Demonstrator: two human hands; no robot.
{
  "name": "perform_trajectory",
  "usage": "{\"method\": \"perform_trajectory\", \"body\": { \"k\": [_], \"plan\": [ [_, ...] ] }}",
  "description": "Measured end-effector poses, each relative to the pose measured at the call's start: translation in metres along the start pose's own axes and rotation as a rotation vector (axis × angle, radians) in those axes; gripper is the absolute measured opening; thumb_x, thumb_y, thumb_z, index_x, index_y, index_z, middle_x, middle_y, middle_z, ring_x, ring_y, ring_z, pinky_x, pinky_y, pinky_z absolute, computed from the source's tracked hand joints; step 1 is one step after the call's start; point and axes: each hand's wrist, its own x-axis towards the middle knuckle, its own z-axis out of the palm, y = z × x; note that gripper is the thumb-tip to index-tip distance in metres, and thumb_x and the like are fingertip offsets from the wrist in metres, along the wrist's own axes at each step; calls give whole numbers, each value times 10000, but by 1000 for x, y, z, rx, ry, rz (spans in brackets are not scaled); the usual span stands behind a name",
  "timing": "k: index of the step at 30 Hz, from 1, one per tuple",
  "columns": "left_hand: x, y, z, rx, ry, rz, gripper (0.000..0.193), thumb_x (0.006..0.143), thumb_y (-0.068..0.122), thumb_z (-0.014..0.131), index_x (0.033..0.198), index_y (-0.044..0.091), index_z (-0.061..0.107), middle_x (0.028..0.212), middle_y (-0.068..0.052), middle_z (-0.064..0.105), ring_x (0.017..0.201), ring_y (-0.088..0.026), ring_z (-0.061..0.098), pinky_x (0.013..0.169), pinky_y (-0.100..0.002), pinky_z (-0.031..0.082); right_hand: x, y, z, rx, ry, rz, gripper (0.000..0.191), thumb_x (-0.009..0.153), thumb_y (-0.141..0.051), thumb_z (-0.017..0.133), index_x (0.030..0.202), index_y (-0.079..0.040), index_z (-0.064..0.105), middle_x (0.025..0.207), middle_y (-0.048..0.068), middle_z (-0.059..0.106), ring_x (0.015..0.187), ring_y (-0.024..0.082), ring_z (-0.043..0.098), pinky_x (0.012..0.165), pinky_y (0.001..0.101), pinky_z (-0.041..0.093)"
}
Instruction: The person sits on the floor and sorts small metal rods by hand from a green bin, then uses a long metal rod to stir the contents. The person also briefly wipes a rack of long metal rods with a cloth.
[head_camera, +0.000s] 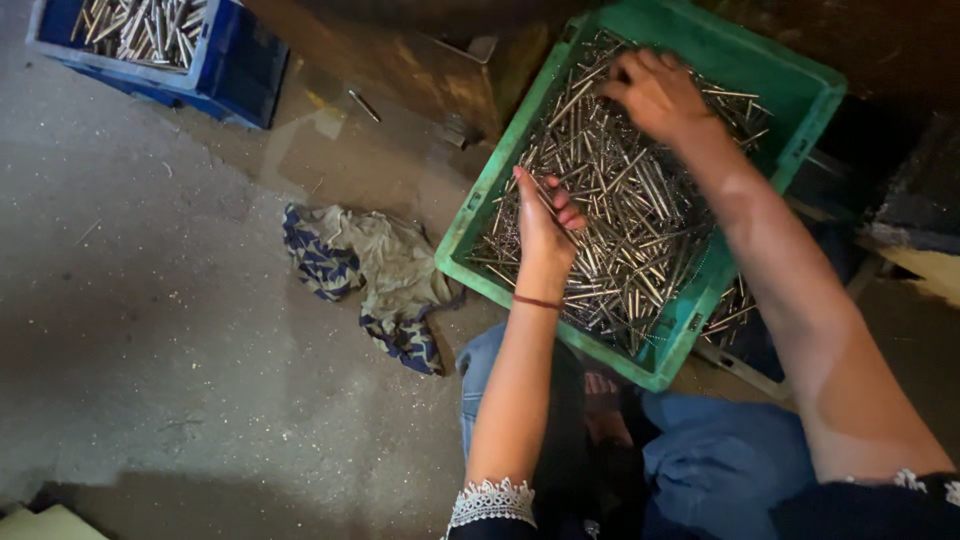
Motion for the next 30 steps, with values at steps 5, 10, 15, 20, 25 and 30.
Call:
{"method": "perform_trajectory", "body": {
  "k": [5, 10, 15, 20, 25, 30],
  "plan": [
    [-6, 6, -1, -12, -50, 9, 550, 960, 720, 478, 911, 172, 507, 635, 60, 388, 509, -71, 316, 449, -230, 254, -1, 7, -6, -110, -80, -86, 299, 875, -283, 695, 1166, -224, 731, 1384, 63, 606, 1322, 267, 509, 1082, 442, 416],
    [-10, 11, -1, 5, -7, 63, 548, 985, 703, 481, 930, 159, 518, 657, 57, 405, 525, -79, 335, 462, -237, 268, -13, 20, 8, -235, -75, -109, 379, 997, -452, 627, 1218, -155, 707, 1356, 52, 612, 1358, 253, 504, 1142, 593, 343],
    [-11, 9, 7, -1, -27, 48, 524, 985, 693, 480, 928, 173, 516, 647, 64, 406, 509, -76, 331, 453, -235, 267, -25, 21, 19, -314, -63, -65, 417, 1091, -485, 566, 1202, -101, 684, 1323, 78, 594, 1383, 270, 477, 1201, 660, 256],
    [-11, 12, 9, 24, 18, 56, 496, 982, 658, 492, 909, 168, 524, 632, 56, 423, 494, -83, 346, 437, -240, 280, -34, 10, 14, -56, 82, 5, 361, 1047, -400, 597, 1186, -74, 668, 1509, 149, 530, 1475, 355, 387, 1166, 666, 199],
    [-12, 21, 8, 9, -26, 102, 359, 1015, 502, 584, 910, 165, 518, 673, 41, 478, 562, -101, 464, 497, -259, 385, -33, -2, 5, 514, 350, 317, 213, 1183, -203, 495, 1171, -64, 656, 1272, 182, 636, 1236, 330, 583, 1050, 576, 485],
    [-32, 37, 25, 27, 6, 171, 328, 1006, 447, 601, 905, 146, 520, 738, 6, 543, 668, -139, 560, 615, -293, 484, -15, -23, -6, 1498, 165, 573, 203, 1112, -238, 441, 1088, -77, 562, 953, 140, 727, 823, 258, 762, 702, 378, 667]
  ]
}}
